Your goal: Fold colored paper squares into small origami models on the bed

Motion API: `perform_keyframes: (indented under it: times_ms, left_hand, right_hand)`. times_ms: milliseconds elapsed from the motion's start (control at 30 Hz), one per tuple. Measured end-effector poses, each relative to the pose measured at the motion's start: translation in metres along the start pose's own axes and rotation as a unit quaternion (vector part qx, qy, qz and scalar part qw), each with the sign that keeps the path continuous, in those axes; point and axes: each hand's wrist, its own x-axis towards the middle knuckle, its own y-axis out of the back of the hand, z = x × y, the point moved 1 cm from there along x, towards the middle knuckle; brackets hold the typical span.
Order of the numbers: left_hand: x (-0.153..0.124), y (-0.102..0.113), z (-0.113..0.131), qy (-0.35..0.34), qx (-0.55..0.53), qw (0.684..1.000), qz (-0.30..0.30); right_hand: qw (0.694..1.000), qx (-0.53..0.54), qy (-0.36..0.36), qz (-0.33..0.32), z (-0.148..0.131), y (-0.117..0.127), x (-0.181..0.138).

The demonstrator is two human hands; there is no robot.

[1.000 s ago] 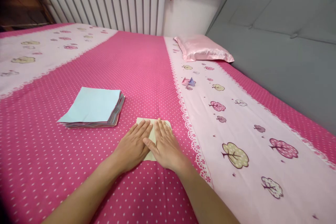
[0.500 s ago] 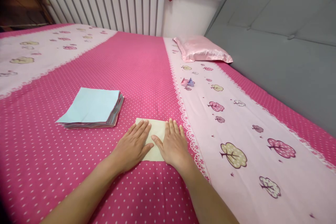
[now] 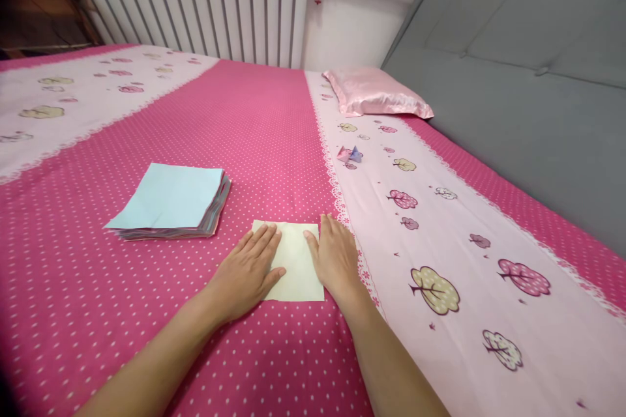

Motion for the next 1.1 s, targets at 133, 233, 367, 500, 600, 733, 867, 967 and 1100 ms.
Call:
perform_keyframes:
  times_ms: [133, 233, 367, 500, 600, 733, 867, 967, 1100]
  left_hand:
    - [0.001, 0.001, 0.0, 0.002, -0.003, 1.0, -0.008]
    - [0.0, 0.0, 0.0, -0.001, -0.005, 1.0, -0.001]
    - [0.0, -0.002, 0.0, 0.001, -0.006, 1.0, 0.012]
    - [-0.001, -0.002, 0.0, 0.001, -0.011, 1.0, 0.013]
    - [-0.001, -0.001, 0.0, 0.001, -0.013, 1.0, 0.016]
    - [0.0, 0.001, 0.0, 0.001, -0.01, 1.0, 0.008]
    - [-0.001, 0.001, 0.0, 0.003, -0.005, 1.0, 0.007]
    - [-0.001, 0.0, 0.0, 0.017, -0.004, 1.0, 0.008]
    - [0.0, 0.004, -0.001, 0.04, -0.011, 0.999, 0.013]
  right_hand:
    - [0.995, 0.049, -0.01, 0.085, -0.001, 0.008, 0.002]
    - [0.992, 0.038, 0.006, 0.116, -0.005, 0.012, -0.001]
    - [0.997, -0.028, 0.009, 0.065, -0.008, 0.012, -0.004]
    - [0.998, -0.06, -0.009, -0.002, -0.007, 0.009, -0.003]
    - [0.997, -0.074, -0.021, -0.029, -0.006, 0.008, -0.003]
    - [0.995, -0.087, -0.024, -0.048, -0.007, 0.008, -0.006]
    - [0.994, -0.089, -0.025, -0.055, -0.007, 0.005, -0.007]
    - [0.996, -0.074, -0.044, -0.038, -0.006, 0.003, -0.005]
    - [0.996, -0.002, -0.063, 0.069, -0.009, 0.01, -0.003]
